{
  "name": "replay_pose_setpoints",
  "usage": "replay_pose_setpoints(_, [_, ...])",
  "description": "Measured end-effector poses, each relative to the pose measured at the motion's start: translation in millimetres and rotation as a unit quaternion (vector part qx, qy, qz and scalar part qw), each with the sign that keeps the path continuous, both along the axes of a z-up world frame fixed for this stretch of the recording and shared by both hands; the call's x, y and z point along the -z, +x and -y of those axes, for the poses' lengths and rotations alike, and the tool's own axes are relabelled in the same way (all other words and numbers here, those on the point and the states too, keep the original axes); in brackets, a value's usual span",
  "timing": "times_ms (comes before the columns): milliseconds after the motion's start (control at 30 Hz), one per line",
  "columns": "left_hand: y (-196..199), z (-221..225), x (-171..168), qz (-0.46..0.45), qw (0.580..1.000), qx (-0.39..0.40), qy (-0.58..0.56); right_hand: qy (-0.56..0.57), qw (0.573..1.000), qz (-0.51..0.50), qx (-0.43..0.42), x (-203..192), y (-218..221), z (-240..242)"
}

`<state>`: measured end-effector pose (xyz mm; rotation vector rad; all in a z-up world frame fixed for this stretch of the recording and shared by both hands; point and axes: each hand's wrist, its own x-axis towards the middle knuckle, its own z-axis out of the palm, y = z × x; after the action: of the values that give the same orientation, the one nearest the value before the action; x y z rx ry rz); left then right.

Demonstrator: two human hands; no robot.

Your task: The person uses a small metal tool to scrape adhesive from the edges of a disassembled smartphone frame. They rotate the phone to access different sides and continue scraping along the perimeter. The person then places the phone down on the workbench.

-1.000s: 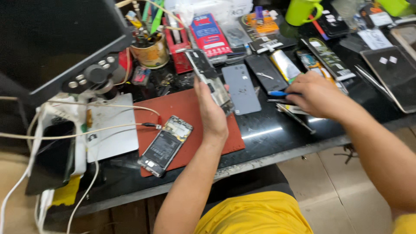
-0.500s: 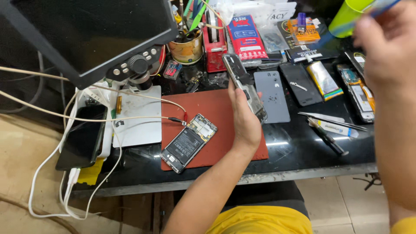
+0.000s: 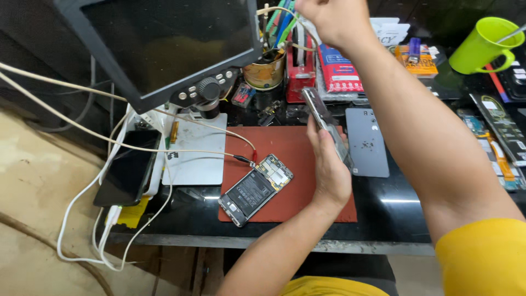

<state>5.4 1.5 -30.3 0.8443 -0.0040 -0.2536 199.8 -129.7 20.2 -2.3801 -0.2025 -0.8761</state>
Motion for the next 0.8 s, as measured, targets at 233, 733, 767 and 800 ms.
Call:
replay_pose_setpoints(233, [-2.1,-3.7,-3.1,0.046,0.999,0.007,0.03,0.167,0.983,-0.065,-0.025,-19.8,-26.9,-17.3])
replay_pose_setpoints(733, [2.0,7.3,15.7,0.001,0.996,-0.085,0.011,0.068,0.937,-0.323,0.117,-6.4,-83.8,-56.0])
replay_pose_setpoints(767, [1.9,7.0,14.7,0.002,0.996,-0.086,0.011,0.068,0.937,-0.322,0.117,-1.6,-78.8,-55.0])
replay_pose_setpoints(800, [2.2,6.5,13.8,-0.005,0.996,-0.087,0.014,0.068,0.93,-0.335,0.137,3.2,-73.1,-54.3])
